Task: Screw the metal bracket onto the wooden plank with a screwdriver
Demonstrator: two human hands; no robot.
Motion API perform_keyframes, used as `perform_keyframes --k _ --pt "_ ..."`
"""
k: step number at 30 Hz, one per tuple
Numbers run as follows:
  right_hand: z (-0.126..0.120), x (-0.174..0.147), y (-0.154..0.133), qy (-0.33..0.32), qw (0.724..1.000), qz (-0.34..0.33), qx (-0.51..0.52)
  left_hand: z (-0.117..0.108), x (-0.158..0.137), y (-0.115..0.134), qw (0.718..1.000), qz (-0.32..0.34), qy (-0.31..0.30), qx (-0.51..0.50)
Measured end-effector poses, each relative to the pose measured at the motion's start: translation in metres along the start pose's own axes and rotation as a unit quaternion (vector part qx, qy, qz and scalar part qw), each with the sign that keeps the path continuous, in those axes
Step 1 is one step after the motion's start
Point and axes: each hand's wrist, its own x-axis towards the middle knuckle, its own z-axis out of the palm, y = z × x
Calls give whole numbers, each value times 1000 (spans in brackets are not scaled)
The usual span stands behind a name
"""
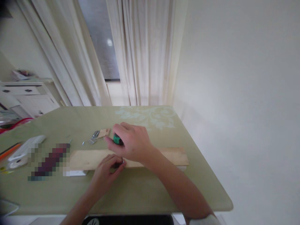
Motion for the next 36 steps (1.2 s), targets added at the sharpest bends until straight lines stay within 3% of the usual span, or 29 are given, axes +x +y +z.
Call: perform_keyframes --k 5,13,22,25,28,32,34,36 --pt "0 0 5 32 995 6 -90 -3 4 -1 1000 -13 -23 -8" --pt "-2 3 11 35 988 47 -142 -10 7 2 997 -21 -63 -25" --pt "1 2 12 27 975 83 -204 -6 9 0 998 -12 -55 -3" --pt "-1 2 4 -10 989 43 -144 -5 8 2 999 -8 -43 10" --pt "-10 2 -2 -69 997 20 -7 -5 8 3 999 -3 -31 20" --pt "-18 3 0 -134 974 1 183 -3 5 -1 999 18 -27 30" --pt "-9 3 4 -120 970 -15 212 1 0 -4 998 41 -7 47" --pt "5 1 6 -55 984 -36 168 7 -6 -7 994 74 33 76"
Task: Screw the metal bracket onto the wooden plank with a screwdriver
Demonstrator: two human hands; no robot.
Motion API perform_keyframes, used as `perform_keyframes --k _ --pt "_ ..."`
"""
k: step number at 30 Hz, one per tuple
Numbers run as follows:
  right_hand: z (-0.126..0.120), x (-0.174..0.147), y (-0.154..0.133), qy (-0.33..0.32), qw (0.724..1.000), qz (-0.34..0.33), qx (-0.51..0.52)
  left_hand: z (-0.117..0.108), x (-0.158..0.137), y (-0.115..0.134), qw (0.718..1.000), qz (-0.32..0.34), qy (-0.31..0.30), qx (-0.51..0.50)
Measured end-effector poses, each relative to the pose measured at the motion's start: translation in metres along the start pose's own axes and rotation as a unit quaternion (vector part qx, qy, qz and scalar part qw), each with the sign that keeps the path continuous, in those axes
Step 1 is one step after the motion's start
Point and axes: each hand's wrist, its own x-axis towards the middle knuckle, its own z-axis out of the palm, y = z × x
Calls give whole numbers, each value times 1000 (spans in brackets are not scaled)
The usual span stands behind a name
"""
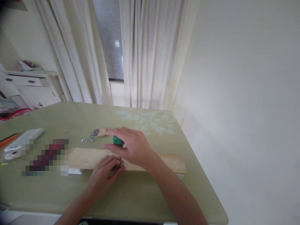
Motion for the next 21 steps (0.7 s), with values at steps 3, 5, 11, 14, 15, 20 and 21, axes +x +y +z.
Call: perform_keyframes --k 3,5,11,14,15,20,21 --pt "14 -1 3 66 994 -10 -85 8 -10 0 997 31 62 41" --pt "12 -1 1 33 998 -20 -45 10 -14 1 995 33 82 52" --pt "4 -1 4 -17 996 -51 73 10 -13 4 995 25 83 41" --pt "17 -2 9 100 988 -111 -41 11 -13 5 994 19 97 55" --pt "19 -3 9 119 982 -127 -72 11 -14 5 993 17 99 58" --pt "5 0 -2 11 991 -133 -10 10 -14 6 995 8 86 44" --pt "2 1 -3 -2 992 -128 15 10 -13 6 996 7 83 41"
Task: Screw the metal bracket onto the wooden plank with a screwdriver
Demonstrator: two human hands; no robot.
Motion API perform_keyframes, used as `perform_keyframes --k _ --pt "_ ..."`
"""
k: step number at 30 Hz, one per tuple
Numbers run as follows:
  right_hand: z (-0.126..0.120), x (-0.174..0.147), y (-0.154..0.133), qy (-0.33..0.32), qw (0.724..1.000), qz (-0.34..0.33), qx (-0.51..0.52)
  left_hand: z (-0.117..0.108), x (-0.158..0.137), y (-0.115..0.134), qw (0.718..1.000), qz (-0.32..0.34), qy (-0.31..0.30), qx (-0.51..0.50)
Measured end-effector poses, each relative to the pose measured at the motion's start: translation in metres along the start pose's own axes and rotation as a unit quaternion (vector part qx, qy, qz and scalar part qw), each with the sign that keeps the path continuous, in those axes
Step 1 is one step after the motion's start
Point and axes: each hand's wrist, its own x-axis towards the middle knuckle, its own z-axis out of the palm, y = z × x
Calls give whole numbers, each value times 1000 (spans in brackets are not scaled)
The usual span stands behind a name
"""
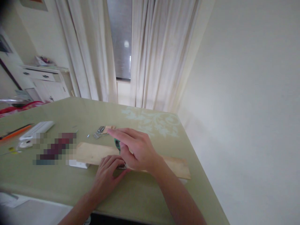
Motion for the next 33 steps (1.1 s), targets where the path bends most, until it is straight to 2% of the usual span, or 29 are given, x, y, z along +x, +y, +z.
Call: perform_keyframes --k 3,6,8,11,15,17,19,21,23,26,29,31,33 --pt "1 -1 4 41 999 2 7 -2 0 0 1000 0 -7 1" --pt "13 -5 12 164 982 -25 -91 -2 -1 -1 1000 2 -9 2" --pt "19 -7 14 206 963 -47 -169 -2 -1 0 1000 -1 -11 -1" --pt "19 -7 11 184 954 -57 -228 -2 -2 4 1000 0 -7 -8" --pt "14 -5 5 153 962 -31 -226 -17 -2 -5 999 0 7 -38" --pt "14 -6 5 146 966 -20 -215 -37 -2 -23 998 -37 45 -34" --pt "14 -6 6 139 970 -10 -201 -63 0 -50 988 -118 100 10" --pt "14 -7 8 135 973 1 -186 -93 2 -80 966 -207 126 92" --pt "13 -7 11 132 975 14 -177 -121 4 -107 939 -279 104 175" --pt "10 -7 14 124 977 26 -172 -156 2 -140 891 -387 60 231" --pt "6 -7 16 119 976 30 -179 -185 -10 -172 857 -436 59 269" --pt "4 -7 15 118 975 27 -185 -202 -23 -197 830 -481 34 280" --pt "2 -6 14 114 975 17 -189 -215 -37 -220 816 -516 -8 261"
